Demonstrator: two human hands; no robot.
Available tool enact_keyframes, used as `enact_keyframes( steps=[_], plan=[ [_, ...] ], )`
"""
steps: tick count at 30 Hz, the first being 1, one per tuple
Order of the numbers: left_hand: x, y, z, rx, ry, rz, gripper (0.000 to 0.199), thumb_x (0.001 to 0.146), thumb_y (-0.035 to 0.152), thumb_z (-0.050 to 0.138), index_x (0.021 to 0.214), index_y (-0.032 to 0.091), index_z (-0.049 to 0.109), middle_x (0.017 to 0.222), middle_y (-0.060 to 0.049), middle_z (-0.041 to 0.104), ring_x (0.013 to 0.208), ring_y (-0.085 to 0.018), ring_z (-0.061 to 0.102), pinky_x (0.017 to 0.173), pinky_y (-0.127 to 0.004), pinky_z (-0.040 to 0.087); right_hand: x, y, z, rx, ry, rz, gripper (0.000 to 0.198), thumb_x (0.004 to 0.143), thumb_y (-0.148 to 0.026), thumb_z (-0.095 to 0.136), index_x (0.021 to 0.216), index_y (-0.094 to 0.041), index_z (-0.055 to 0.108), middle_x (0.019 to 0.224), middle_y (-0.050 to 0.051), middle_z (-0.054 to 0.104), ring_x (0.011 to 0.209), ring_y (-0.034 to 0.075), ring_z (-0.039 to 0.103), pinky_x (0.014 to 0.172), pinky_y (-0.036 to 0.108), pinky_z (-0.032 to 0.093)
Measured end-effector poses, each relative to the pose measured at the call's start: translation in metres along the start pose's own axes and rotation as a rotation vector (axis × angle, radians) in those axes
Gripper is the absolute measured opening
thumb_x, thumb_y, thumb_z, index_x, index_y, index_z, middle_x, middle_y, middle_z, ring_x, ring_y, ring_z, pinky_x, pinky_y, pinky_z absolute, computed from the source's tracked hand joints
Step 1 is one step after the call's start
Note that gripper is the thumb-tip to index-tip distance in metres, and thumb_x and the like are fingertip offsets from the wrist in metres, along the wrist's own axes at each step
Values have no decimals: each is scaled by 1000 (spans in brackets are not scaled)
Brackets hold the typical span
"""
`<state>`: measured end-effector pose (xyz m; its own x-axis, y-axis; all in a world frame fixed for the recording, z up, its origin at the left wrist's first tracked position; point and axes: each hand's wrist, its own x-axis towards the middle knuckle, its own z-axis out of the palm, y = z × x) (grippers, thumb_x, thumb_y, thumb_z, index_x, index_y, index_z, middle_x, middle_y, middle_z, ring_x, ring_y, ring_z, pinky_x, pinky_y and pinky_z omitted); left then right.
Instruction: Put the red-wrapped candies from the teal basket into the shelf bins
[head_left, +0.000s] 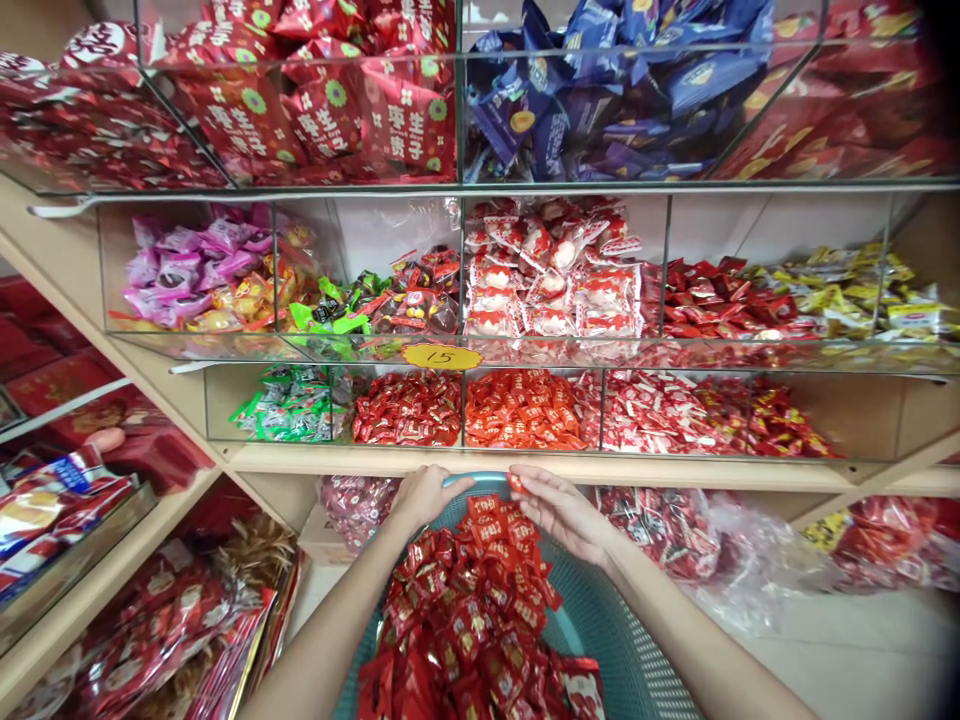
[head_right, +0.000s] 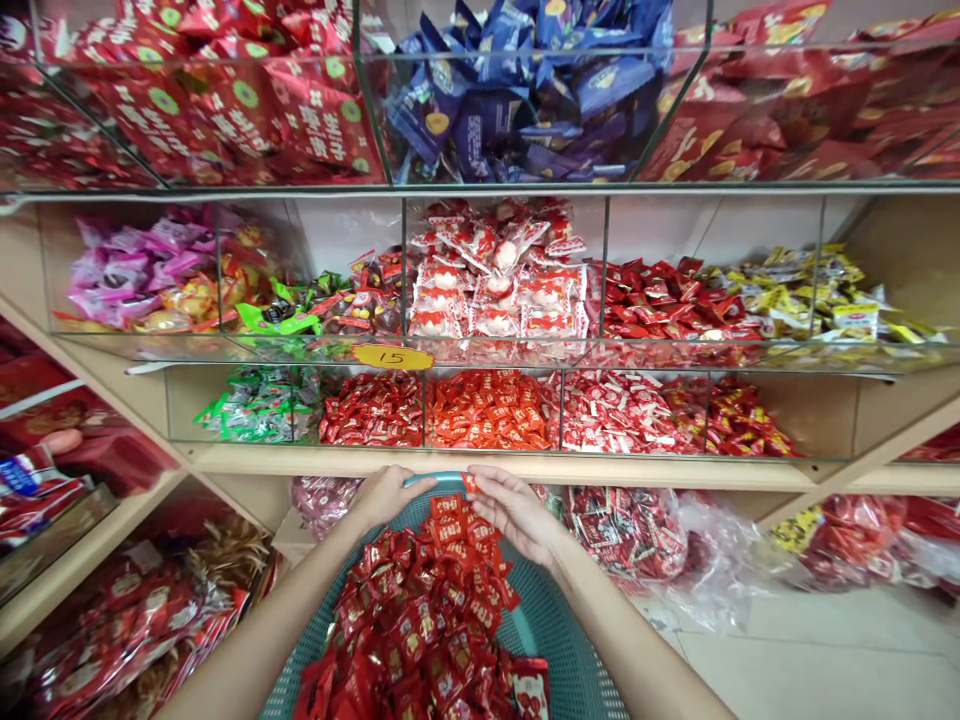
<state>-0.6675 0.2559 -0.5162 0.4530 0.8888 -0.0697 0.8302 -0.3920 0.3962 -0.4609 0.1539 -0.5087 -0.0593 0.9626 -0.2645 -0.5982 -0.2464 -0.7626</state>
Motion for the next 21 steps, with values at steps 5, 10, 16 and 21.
enact_keyframes(
  steps=[5,10,16,21],
  plan=[
    [0,-1,0,13,1,5,66,72,76,30,68,19,63,65,-5,60,60,-16,52,53,-24,24,-1,7,0,-165,-62,-49,45,65,-20,76,106,-23,57,77,-4,68,68,7,62,64,17,47],
    [0,0,0,35,1,3,66,73,75,30,65,18,62,62,-6,59,57,-15,50,52,-24,23,-5,5,4,-269,-133,-41,30,70,-31,72,96,-20,59,84,-2,62,73,8,59,69,22,48],
    [1,1,0,15,-8,4,65,72,76,31,61,17,59,58,-4,55,54,-13,47,51,-24,20,-6,11,7,-432,-157,-42,44,69,-40,70,105,-26,50,74,-6,50,61,9,56,53,22,46],
    [1,-1,3,8,22,8,69,69,79,29,60,17,57,55,-3,52,53,-13,46,51,-24,18,3,21,-2,-660,-160,-205,41,67,-38,71,102,-25,53,82,-4,54,64,9,52,58,23,45]
  ],
)
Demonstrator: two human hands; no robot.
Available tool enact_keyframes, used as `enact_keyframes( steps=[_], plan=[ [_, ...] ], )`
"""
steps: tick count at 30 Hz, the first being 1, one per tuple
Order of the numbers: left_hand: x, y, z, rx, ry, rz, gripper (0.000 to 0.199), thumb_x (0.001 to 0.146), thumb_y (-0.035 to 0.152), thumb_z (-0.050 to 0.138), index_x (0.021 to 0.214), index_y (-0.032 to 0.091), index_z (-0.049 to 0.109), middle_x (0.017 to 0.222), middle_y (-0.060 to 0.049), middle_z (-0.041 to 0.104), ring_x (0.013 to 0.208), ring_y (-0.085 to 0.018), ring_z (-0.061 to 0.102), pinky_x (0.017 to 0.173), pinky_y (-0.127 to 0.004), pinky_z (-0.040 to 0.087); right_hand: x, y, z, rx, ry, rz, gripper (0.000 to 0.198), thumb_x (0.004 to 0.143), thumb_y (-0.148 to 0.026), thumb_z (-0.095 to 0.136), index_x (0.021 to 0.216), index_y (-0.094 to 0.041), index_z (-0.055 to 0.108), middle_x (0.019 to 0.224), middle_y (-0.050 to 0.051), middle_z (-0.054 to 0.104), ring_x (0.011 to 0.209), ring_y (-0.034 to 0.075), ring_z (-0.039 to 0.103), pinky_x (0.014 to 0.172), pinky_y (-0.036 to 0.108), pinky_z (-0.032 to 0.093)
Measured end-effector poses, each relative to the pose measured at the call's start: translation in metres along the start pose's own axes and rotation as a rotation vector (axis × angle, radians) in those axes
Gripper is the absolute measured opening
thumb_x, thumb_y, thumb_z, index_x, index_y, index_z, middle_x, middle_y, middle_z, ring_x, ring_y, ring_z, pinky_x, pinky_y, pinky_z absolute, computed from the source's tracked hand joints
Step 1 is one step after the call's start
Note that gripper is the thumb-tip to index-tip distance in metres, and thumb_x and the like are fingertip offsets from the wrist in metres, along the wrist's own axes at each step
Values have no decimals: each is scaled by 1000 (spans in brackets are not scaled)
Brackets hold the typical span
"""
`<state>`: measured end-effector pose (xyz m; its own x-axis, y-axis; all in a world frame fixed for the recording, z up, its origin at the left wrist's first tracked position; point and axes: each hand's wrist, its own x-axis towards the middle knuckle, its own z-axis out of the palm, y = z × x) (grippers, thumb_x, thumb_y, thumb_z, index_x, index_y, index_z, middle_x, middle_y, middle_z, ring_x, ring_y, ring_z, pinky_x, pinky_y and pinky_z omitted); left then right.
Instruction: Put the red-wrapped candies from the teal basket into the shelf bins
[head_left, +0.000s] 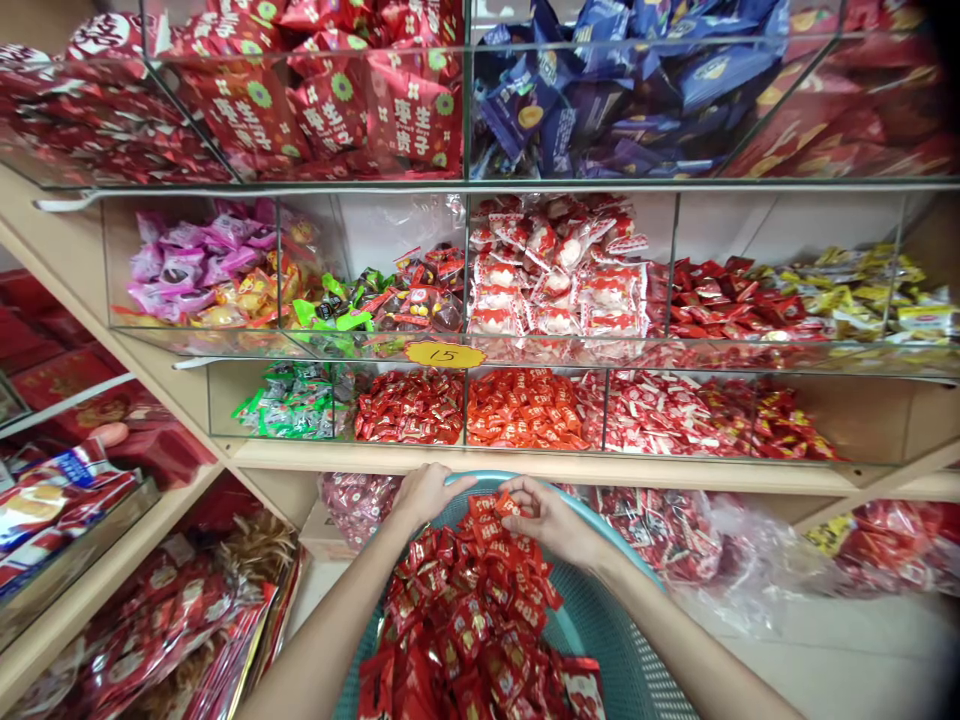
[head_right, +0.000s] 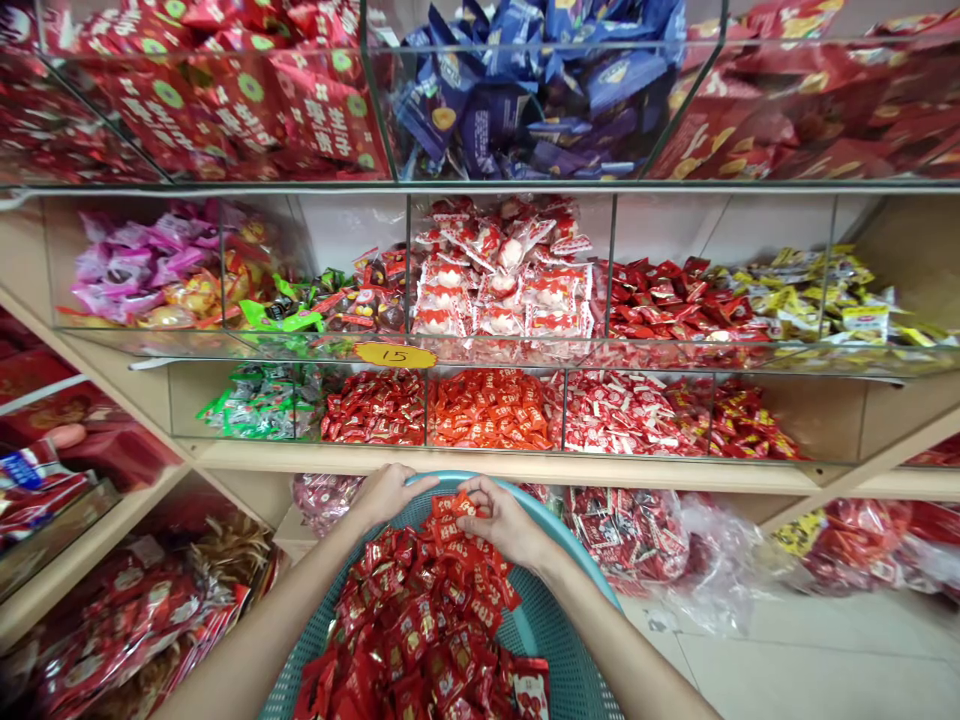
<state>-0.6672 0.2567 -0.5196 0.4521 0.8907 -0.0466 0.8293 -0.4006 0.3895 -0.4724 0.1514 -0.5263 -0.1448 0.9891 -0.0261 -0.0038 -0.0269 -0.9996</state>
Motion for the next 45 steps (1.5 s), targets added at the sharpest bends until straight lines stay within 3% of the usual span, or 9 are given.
enact_keyframes(
  steps=[3,6,10,15,23,29,34,39,45],
  plan=[
    [-1,0,0,-7,-12,-6,69,69,79,28,62,18,59,57,-3,53,54,-13,47,52,-24,19,1,2,-5,-278,26,-102,39,73,-34,66,109,-24,58,101,3,58,92,18,55,83,34,44],
    [-1,1,-2,0,-17,-4,69,69,79,27,62,18,58,58,-4,54,56,-14,49,52,-24,21,1,5,-10,-517,54,-172,40,77,-27,61,116,-23,57,106,5,59,100,20,53,96,38,37],
    [-1,2,-3,4,-28,5,69,70,79,27,63,18,59,61,-5,57,58,-15,51,53,-24,23,1,11,-14,-621,109,-234,44,79,-27,58,122,-23,51,111,6,60,101,21,54,92,38,40],
    [0,1,-2,2,-14,12,70,70,79,27,67,18,63,67,-6,60,64,-17,55,55,-24,27,1,3,-15,-751,128,-322,35,83,-31,55,117,-27,55,108,6,60,104,23,51,91,38,39],
    [-1,0,-2,25,-27,4,70,71,78,26,69,19,64,69,-7,62,64,-17,54,54,-25,27,2,-7,-7,-943,29,-346,30,83,-30,55,112,-25,59,104,7,64,98,25,51,86,39,38],
    [0,-1,2,5,-17,-25,72,70,79,26,68,17,63,68,-8,62,63,-18,56,54,-26,27,17,-38,-13,-889,248,-408,23,88,-35,46,102,-24,61,98,6,65,92,22,53,83,35,39],
    [-1,-1,3,42,8,-8,68,73,76,27,67,18,62,74,-10,64,74,-24,59,58,-27,29,58,-52,-37,-962,434,-329,17,85,-25,47,93,-20,61,91,7,65,87,21,55,78,32,39],
    [0,-5,6,33,15,-3,72,71,79,23,68,18,61,74,-11,64,75,-26,60,59,-29,30,93,-50,-43,-1152,426,-173,9,76,-22,58,85,-19,57,87,8,63,83,21,56,67,27,37],
    [0,-6,8,25,24,-5,74,70,80,21,66,18,60,68,-9,61,65,-22,57,56,-28,28,106,-47,-41,-1144,456,-35,15,76,-28,62,85,-20,53,78,7,63,69,19,58,56,26,31]
  ],
)
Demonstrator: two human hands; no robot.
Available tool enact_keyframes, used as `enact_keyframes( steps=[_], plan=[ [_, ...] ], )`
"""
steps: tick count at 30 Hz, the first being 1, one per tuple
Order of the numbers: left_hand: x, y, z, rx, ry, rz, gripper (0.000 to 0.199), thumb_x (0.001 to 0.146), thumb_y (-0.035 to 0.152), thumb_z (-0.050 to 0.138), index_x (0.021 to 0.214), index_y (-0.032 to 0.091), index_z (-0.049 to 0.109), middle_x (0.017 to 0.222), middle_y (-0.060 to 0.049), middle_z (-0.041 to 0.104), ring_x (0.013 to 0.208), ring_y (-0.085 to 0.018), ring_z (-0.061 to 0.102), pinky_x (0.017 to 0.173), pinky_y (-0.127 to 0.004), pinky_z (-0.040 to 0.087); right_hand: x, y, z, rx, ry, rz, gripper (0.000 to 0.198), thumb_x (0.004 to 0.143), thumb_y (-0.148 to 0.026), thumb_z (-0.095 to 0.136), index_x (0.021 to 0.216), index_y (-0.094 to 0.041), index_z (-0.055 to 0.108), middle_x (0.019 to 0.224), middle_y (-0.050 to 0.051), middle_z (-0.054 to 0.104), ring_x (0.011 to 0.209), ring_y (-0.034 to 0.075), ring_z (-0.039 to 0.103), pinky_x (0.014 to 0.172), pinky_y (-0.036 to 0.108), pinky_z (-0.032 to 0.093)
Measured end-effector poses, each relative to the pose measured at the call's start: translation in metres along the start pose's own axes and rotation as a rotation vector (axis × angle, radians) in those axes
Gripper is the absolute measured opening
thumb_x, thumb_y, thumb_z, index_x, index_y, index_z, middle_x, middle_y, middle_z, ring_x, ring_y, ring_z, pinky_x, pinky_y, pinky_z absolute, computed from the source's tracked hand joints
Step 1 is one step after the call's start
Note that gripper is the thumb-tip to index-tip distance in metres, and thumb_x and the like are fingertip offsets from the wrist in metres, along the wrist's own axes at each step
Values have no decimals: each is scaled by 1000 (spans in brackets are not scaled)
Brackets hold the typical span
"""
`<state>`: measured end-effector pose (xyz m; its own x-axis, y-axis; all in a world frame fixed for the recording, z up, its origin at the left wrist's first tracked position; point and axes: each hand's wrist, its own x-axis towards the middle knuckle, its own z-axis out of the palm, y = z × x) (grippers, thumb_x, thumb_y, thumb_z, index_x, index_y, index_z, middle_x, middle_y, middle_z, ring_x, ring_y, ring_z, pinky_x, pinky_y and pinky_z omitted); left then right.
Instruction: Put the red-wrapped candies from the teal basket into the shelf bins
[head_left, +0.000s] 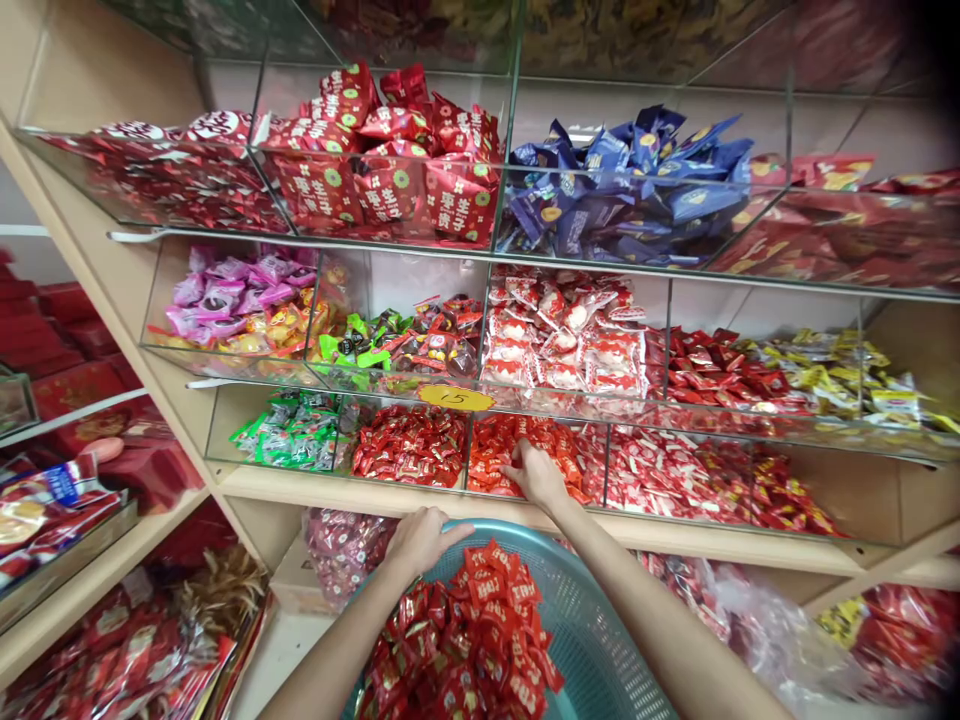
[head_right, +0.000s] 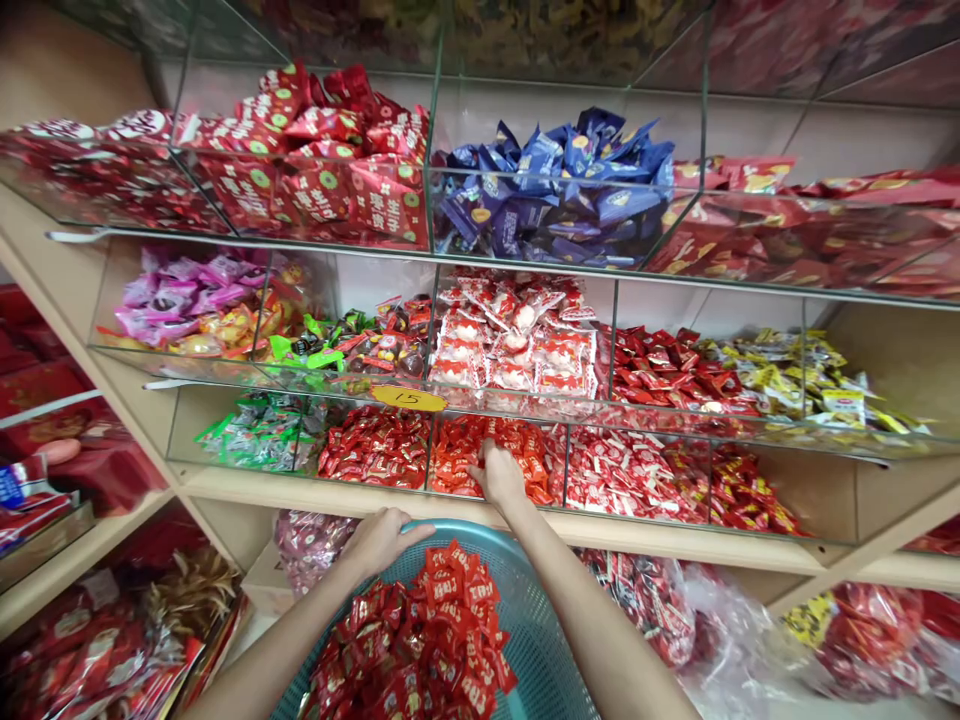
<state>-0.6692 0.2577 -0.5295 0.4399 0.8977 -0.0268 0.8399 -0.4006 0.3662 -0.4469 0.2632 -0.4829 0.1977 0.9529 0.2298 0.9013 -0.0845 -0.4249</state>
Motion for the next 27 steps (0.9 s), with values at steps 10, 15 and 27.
enact_keyframes(
  steps=[10,15,27],
  plan=[
    [1,-2,2,-3,22,15,71,72,78,22,65,18,60,71,-9,62,69,-22,58,59,-28,29,-1,11,10,147,86,-37,11,83,-22,47,88,-20,57,76,5,66,69,16,60,59,23,34],
    [2,-2,3,13,31,23,72,71,79,21,65,18,59,70,-9,62,70,-24,59,57,-29,27,-4,9,7,177,121,-43,16,84,-23,44,84,-20,59,75,6,67,70,18,61,61,24,35],
    [-2,0,0,21,9,-2,73,70,80,23,65,17,59,70,-10,62,70,-24,59,57,-28,28,-26,5,-9,517,259,-88,17,86,-35,39,82,-21,49,78,4,59,68,17,55,68,28,40]
  ],
)
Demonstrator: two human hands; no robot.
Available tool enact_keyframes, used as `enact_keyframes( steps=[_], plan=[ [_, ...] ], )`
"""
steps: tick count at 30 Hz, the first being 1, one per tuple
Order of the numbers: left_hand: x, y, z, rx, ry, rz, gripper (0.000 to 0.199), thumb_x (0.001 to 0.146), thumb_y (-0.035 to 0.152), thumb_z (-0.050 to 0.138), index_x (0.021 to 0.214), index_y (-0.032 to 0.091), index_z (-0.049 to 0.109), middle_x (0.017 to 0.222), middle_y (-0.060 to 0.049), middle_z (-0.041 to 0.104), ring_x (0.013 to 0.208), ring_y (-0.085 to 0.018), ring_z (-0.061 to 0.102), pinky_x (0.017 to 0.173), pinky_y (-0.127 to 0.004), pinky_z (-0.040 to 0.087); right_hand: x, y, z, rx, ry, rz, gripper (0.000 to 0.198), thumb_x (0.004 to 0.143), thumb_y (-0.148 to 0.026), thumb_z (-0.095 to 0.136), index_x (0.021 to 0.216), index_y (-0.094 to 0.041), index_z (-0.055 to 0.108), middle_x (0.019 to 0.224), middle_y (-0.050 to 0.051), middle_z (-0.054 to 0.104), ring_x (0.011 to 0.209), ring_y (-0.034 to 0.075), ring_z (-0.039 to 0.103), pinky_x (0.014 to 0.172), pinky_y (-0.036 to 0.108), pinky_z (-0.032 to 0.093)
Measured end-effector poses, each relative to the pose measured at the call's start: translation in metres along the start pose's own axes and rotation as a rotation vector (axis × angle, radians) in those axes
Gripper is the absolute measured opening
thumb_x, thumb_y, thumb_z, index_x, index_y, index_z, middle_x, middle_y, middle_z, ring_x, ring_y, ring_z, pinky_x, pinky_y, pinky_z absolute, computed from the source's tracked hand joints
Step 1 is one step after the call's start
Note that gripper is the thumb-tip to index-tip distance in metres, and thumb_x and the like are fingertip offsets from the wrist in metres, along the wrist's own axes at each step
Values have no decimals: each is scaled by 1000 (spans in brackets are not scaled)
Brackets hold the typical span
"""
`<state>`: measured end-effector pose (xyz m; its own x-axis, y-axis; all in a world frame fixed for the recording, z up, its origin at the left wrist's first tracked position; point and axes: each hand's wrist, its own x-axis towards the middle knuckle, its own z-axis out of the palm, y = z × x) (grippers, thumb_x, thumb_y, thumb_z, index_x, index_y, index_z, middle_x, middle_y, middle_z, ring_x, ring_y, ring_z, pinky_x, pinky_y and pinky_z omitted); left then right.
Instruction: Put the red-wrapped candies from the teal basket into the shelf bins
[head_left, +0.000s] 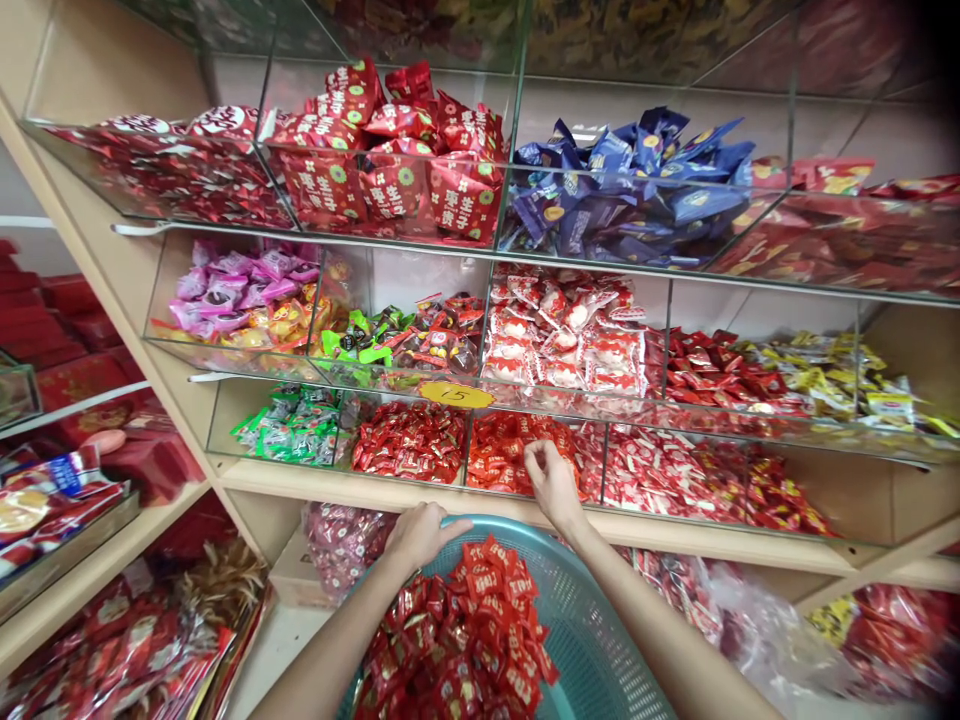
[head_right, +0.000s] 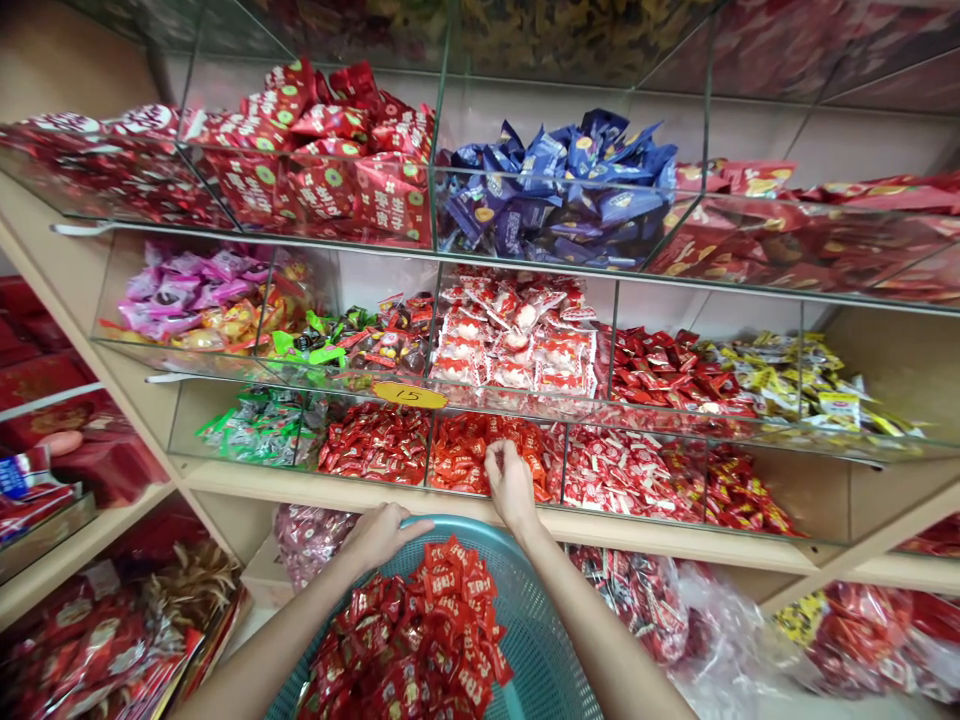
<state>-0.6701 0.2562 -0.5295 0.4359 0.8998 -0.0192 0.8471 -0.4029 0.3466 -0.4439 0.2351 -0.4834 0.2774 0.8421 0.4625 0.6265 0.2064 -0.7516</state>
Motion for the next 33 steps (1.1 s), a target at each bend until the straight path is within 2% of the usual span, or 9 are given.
enact_keyframes(
  steps=[3,7,11,13,17,21,24,29,33],
  plan=[
    [0,2,-3,6,-13,-6,73,70,80,22,66,18,61,70,-10,62,70,-25,59,57,-28,29,-18,-9,-8,234,36,62,20,84,-41,45,80,-22,49,78,3,56,72,17,53,71,30,42],
    [1,3,-5,12,-23,4,75,70,80,21,68,17,62,73,-11,63,73,-26,60,58,-29,31,-47,-18,-16,524,-39,232,26,77,-48,56,77,-23,51,75,3,54,72,18,52,68,32,46],
    [2,4,-4,-7,-34,-17,76,68,82,22,69,18,63,73,-10,63,70,-23,60,55,-27,32,-65,-17,-21,585,-116,320,32,71,-50,63,75,-21,52,72,3,57,69,18,55,66,32,48],
    [2,4,-3,-13,-38,-20,75,68,82,23,69,18,63,73,-10,63,70,-23,59,55,-27,31,-70,-12,-21,538,-142,298,33,72,-51,61,75,-20,52,68,2,57,66,17,55,63,30,47],
    [2,4,-3,-1,-41,-14,75,68,81,22,68,18,62,73,-10,63,68,-22,58,55,-27,31,-73,-2,-20,321,-190,136,30,81,-48,51,75,-19,50,63,-1,53,59,13,49,57,25,40],
    [3,3,-2,-1,-44,-15,75,68,81,23,71,18,62,76,-10,64,74,-24,59,58,-28,32,-72,2,-26,-1,-392,-28,24,89,-39,39,78,-20,48,67,-1,52,59,12,45,59,24,36],
    [4,3,-1,-2,-40,-12,74,68,82,23,70,18,61,76,-10,64,75,-24,59,58,-28,32,-66,1,-30,-159,-537,-117,24,91,-34,33,80,-20,49,70,0,54,61,12,46,61,24,36],
    [2,5,-3,-4,-47,-13,75,68,82,22,68,18,62,72,-10,63,71,-24,59,56,-28,32,-51,-5,-21,-254,-651,-235,24,91,-26,35,76,-18,51,69,1,55,60,12,46,60,24,36],
    [2,5,-3,-23,-44,-17,73,69,80,25,72,19,65,77,-10,64,74,-24,60,59,-28,34,-48,-7,-6,-306,-668,-278,24,91,-24,35,77,-18,54,74,2,56,67,13,49,64,25,39]
  ],
)
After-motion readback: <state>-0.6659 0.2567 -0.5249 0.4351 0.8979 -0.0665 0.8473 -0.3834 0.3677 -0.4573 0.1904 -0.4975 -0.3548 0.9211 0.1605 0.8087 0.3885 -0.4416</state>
